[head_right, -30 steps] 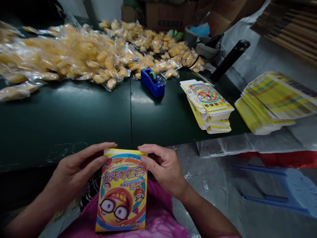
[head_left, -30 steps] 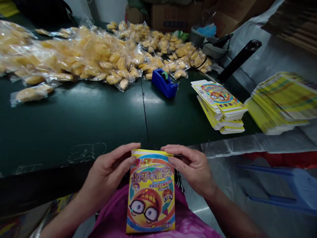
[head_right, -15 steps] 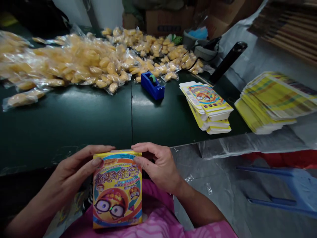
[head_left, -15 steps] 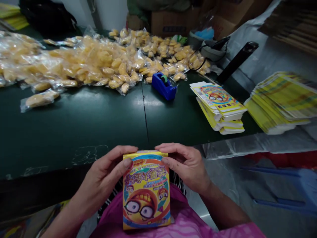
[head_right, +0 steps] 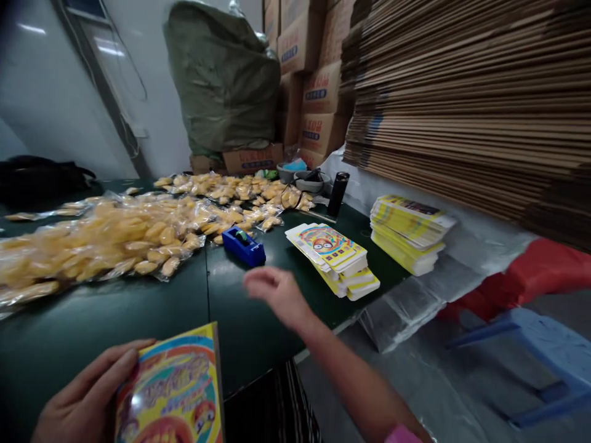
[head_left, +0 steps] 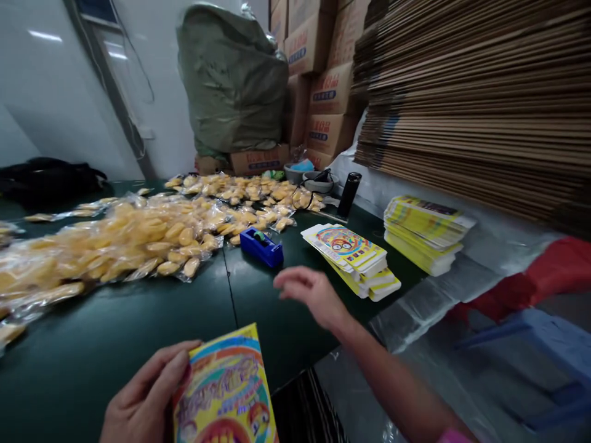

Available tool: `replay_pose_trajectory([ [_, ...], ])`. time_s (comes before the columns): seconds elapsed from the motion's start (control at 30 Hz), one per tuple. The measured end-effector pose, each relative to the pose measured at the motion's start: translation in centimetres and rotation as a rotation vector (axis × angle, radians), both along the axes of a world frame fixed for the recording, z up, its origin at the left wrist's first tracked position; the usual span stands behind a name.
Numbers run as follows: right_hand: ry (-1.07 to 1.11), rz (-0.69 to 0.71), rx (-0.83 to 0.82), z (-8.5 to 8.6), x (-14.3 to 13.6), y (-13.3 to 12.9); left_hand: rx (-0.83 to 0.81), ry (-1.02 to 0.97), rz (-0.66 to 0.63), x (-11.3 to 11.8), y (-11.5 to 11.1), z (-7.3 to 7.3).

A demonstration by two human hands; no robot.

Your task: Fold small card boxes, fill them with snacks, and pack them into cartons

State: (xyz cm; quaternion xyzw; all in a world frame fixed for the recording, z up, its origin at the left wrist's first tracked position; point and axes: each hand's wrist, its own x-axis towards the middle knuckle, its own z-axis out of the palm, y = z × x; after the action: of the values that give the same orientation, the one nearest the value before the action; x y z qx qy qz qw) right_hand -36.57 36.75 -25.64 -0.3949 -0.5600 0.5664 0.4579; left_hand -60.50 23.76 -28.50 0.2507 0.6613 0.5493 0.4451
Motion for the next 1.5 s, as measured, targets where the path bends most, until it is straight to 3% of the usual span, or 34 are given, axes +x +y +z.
replay_pose_trajectory([
  [0.03,-0.037,-0.178,-0.011,0.5,0.1,2.5,-0.001,-0.051,0.007,0.1,0.6,0.4],
  [0.1,-0.095,-0.291,-0.059,1.0,-0.4,7.8,0.015,-0.141,-0.018,0.5,1.6,0.9],
  [0.2,-0.202,-0.266,-0.182,0.8,-1.5,14.1,0.037,-0.186,-0.057,1.0,2.6,0.6],
  [0.33,-0.313,-0.136,-0.284,0.7,-2.2,18.0,0.036,-0.14,-0.075,0.9,2.9,-0.8],
  [0.57,-0.362,-0.056,-0.22,0.3,-0.8,18.1,0.032,-0.17,-0.141,0.5,2.9,-2.6],
  [0.77,-0.284,-0.084,-0.122,-0.5,0.3,17.4,0.031,-0.176,-0.152,0.4,2.8,-2.9],
  [0.93,-0.226,-0.078,-0.141,-1.1,1.2,17.0,0.033,-0.162,-0.107,0.5,3.0,-2.6],
  [1.17,-0.135,-0.304,-0.071,-3.2,1.1,16.5,0.027,-0.166,-0.086,0.8,3.7,-1.7],
  [1.4,-0.037,-0.097,-0.15,-3.4,0.8,16.7,-0.017,-0.202,-0.115,1.1,4.1,-2.1],
  [1.5,0.01,-0.071,-0.16,-4.1,0.4,17.1,-0.017,-0.2,-0.123,1.0,4.1,-2.6],
])
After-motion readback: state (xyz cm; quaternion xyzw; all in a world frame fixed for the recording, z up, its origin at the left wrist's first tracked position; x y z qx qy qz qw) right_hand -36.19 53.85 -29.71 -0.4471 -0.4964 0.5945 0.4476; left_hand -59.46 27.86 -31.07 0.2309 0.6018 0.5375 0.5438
